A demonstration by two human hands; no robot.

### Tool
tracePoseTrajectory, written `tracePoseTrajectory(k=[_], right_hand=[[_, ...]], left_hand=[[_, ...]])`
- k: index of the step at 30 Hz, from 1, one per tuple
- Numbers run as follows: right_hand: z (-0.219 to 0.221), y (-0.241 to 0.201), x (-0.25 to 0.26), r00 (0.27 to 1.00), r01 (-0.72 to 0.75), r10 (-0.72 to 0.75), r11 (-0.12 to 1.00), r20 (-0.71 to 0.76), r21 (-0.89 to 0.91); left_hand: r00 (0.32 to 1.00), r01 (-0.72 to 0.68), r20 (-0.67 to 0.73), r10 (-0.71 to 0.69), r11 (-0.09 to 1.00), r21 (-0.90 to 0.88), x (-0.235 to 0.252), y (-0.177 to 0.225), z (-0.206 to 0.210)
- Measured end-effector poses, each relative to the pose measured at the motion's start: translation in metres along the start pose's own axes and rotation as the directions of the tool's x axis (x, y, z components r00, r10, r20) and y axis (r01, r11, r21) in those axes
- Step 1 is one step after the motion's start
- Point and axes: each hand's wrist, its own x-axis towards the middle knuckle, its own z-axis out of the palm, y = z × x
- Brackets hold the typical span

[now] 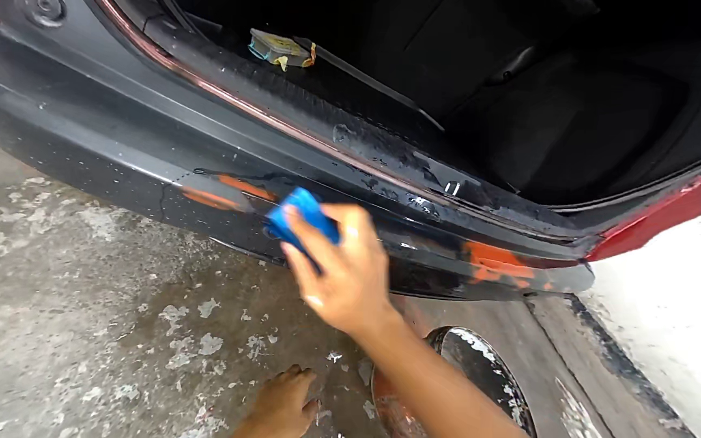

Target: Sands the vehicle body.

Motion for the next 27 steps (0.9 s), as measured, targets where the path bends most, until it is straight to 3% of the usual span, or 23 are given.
tracePoseTrajectory(k=[3, 6, 9, 12, 15, 18, 20, 23, 26, 27], right_hand=[[-0.034, 0.073, -0.071, 0.979, -0.124, 0.112, 0.99, -0.169, -0.062], [-0.027, 0.076, -0.079, 0.921, -0.231, 0.2, 0.971, -0.334, -0.057], [-0.001, 0.017, -0.03, 0.923, -0.284, 0.266, 0.958, -0.279, -0.028], [0.007, -0.004, 0.004, 0.969, -0.2, 0.198, 0.98, -0.148, 0.001], [-0.018, 0.035, -0.028, 0.993, -0.09, 0.084, 0.993, -0.079, -0.081], [-0.07, 0.101, -0.111, 0.964, -0.267, 0.256, 0.931, -0.075, -0.247], [-0.117, 0.142, -0.176, 0.855, -0.513, 0.516, 0.822, -0.058, -0.247], [-0.166, 0.183, -0.246, 0.555, -0.815, 0.824, 0.512, -0.112, -0.27], [-0.175, 0.208, -0.294, 0.215, -0.916, 0.975, 0.181, -0.058, -0.357], [-0.173, 0.212, -0.307, 0.134, -0.909, 0.991, 0.117, -0.015, -0.401]], left_hand=[[0.995, 0.034, -0.095, -0.038, 0.998, -0.047, -0.019, -0.006, -0.019], [0.978, 0.057, -0.195, -0.072, 0.995, -0.081, -0.028, -0.009, -0.027], [0.986, 0.042, -0.16, -0.05, 0.998, -0.051, -0.017, -0.011, -0.017], [0.998, 0.026, -0.055, -0.027, 1.0, -0.013, -0.001, -0.014, -0.001], [1.0, 0.021, 0.004, -0.021, 1.0, -0.008, 0.003, -0.016, 0.002], [0.999, 0.028, -0.019, -0.028, 0.999, -0.027, -0.005, -0.016, -0.008], [0.998, 0.007, -0.055, -0.009, 0.999, -0.033, -0.01, -0.02, -0.011], [0.997, 0.028, -0.07, -0.03, 0.999, -0.035, -0.014, -0.02, -0.014], [0.999, 0.028, -0.027, -0.028, 1.0, -0.013, -0.014, -0.019, -0.006], [1.0, 0.021, -0.006, -0.021, 1.0, 0.001, -0.013, -0.021, -0.002]])
